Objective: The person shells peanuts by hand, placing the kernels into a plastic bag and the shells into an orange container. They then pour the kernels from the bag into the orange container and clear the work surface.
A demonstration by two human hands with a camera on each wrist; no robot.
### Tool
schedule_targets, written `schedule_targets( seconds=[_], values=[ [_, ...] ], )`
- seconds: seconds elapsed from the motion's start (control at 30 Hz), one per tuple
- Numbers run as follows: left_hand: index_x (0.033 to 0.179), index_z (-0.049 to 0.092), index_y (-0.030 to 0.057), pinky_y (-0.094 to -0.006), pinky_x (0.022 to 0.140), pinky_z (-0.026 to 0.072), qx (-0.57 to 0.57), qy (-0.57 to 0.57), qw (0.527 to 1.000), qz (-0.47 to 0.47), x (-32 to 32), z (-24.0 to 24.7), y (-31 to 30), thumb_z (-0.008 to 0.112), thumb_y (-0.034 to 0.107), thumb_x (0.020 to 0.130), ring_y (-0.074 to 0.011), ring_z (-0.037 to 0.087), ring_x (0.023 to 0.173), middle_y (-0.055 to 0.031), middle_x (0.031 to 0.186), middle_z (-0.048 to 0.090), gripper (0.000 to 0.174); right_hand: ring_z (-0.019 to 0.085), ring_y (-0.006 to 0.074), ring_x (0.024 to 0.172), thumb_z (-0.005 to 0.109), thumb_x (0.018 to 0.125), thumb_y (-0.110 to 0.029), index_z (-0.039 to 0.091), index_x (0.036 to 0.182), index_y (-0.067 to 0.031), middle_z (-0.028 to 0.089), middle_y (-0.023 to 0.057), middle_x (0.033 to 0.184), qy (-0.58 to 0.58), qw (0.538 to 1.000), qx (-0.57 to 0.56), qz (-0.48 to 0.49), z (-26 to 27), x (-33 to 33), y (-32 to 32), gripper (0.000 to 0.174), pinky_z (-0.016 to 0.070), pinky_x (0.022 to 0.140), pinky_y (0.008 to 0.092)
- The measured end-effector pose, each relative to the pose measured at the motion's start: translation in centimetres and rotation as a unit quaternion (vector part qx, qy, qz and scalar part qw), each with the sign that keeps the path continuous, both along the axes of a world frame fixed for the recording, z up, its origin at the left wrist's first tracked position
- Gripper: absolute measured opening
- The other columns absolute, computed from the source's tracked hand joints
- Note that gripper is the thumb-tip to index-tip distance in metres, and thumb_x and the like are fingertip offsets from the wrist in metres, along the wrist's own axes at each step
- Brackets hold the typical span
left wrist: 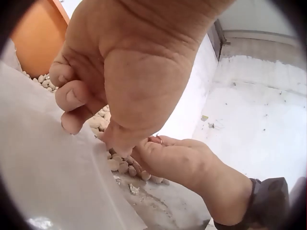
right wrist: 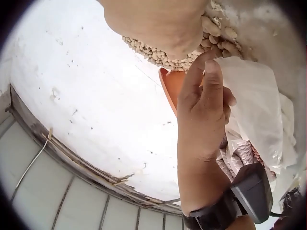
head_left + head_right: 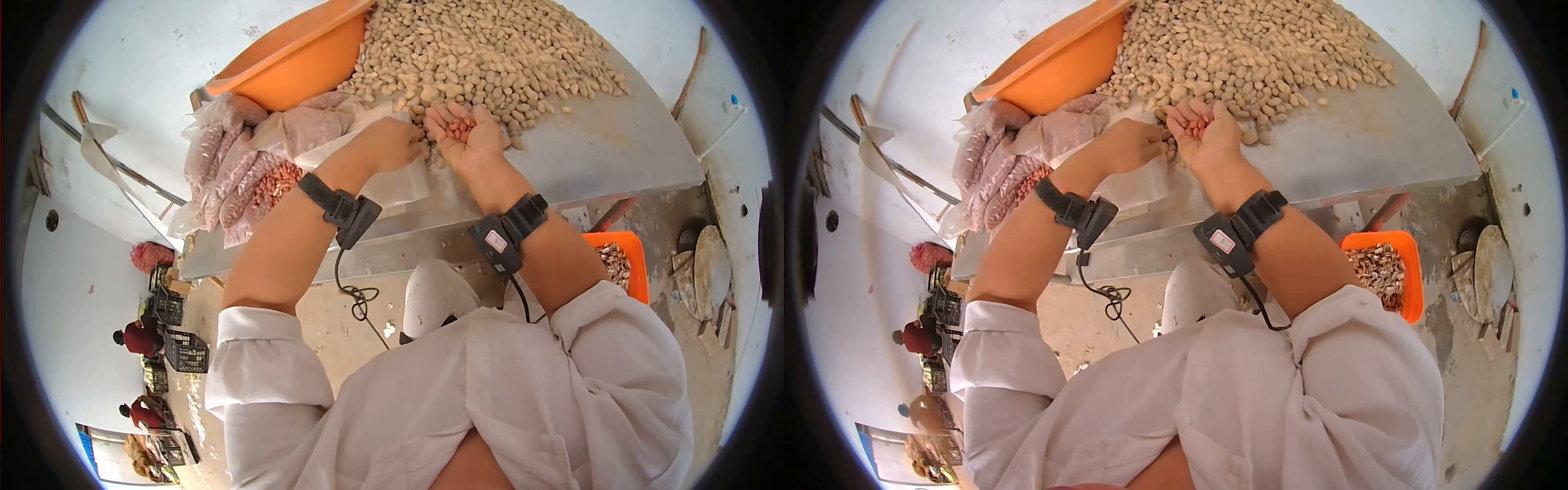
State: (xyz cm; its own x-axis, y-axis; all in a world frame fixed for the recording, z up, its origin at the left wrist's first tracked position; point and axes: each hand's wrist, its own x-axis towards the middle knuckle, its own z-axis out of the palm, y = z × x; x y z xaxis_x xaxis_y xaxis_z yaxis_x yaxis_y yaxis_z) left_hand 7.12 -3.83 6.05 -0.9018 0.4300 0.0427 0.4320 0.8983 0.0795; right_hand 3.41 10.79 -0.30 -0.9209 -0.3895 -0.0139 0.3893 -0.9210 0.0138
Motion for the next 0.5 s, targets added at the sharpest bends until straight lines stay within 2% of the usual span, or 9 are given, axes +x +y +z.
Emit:
schedule_targets(
  seconds=[0.03, 0.13, 0.23, 0.33, 0.43, 0.5],
  values=[
    [0.08, 0.063, 0.0035, -0.041, 0.068, 0.0463, 0.02, 0.022, 1.0, -0.004, 0.1, 0.1, 0.0, 0.057, 0.026, 0.076, -0.0325, 0.06, 0.075, -0.0159, 0.077, 0.062, 0.024, 0.052, 0.0255, 0.073, 0.028, 0.097, -0.032, 0.047, 0.071, 0.0016, 0.051, 0.0135, 0.072, 0.031, 0.999, -0.033, 0.024, -0.2, -0.1, 0.0, 0.046, 0.0434, 0.09, 0.0436],
    [0.073, 0.061, 0.0015, -0.0376, 0.063, 0.047, 0.137, 0.065, 0.988, 0.022, -0.2, -0.1, -1.1, 0.06, 0.018, 0.072, -0.0297, 0.06, 0.068, -0.015, 0.071, 0.062, 0.017, 0.053, 0.0264, 0.074, 0.029, 0.097, -0.032, 0.048, 0.071, 0.0018, 0.052, 0.0151, 0.074, -0.078, 0.986, 0.145, -0.022, 2.5, 1.4, -0.8, 0.046, 0.044, 0.089, 0.0433],
    [0.08, 0.06, 0.0002, -0.03, 0.053, 0.0462, 0.209, 0.046, 0.975, 0.064, 0.1, -0.1, -2.4, 0.056, 0.007, 0.072, -0.0173, 0.06, 0.055, -0.0103, 0.064, 0.059, 0.011, 0.055, 0.0304, 0.08, 0.031, 0.096, -0.034, 0.049, 0.078, 0.004, 0.053, 0.0183, 0.079, 0.02, 0.993, 0.118, 0.016, 2.3, 0.7, -2.2, 0.046, 0.0437, 0.09, 0.0444],
    [0.079, 0.058, -0.0011, -0.0282, 0.048, 0.0452, 0.277, 0.068, 0.952, 0.11, 0.5, 0.0, -3.3, 0.055, 0.004, 0.072, -0.0143, 0.058, 0.049, -0.0086, 0.061, 0.058, 0.01, 0.055, 0.0317, 0.078, 0.034, 0.095, -0.035, 0.049, 0.082, 0.0046, 0.052, 0.0172, 0.079, -0.031, 0.986, 0.164, 0.019, 4.5, 1.3, -3.8, 0.044, 0.0453, 0.087, 0.0435],
    [0.079, 0.057, -0.0017, -0.0276, 0.048, 0.0447, 0.354, 0.074, 0.919, 0.156, 1.2, -0.1, -3.8, 0.055, 0.004, 0.072, -0.0151, 0.057, 0.048, -0.0093, 0.061, 0.058, 0.01, 0.053, 0.0298, 0.073, 0.038, 0.094, -0.032, 0.049, 0.081, 0.0036, 0.051, 0.0161, 0.077, -0.026, 0.98, 0.198, 0.019, 5.3, 0.8, -5.6, 0.04, 0.0453, 0.087, 0.0432],
    [0.077, 0.058, -0.0008, -0.0329, 0.057, 0.0464, 0.345, 0.129, 0.914, 0.167, 0.9, -0.7, -4.9, 0.057, 0.008, 0.07, -0.0237, 0.059, 0.059, -0.0144, 0.066, 0.059, 0.011, 0.051, 0.0266, 0.069, 0.04, 0.092, -0.031, 0.05, 0.081, 0.0028, 0.052, 0.0148, 0.076, -0.005, 0.974, 0.224, 0.03, 5.7, 0.3, -6.8, 0.037, 0.0467, 0.082, 0.0405]
  ],
)
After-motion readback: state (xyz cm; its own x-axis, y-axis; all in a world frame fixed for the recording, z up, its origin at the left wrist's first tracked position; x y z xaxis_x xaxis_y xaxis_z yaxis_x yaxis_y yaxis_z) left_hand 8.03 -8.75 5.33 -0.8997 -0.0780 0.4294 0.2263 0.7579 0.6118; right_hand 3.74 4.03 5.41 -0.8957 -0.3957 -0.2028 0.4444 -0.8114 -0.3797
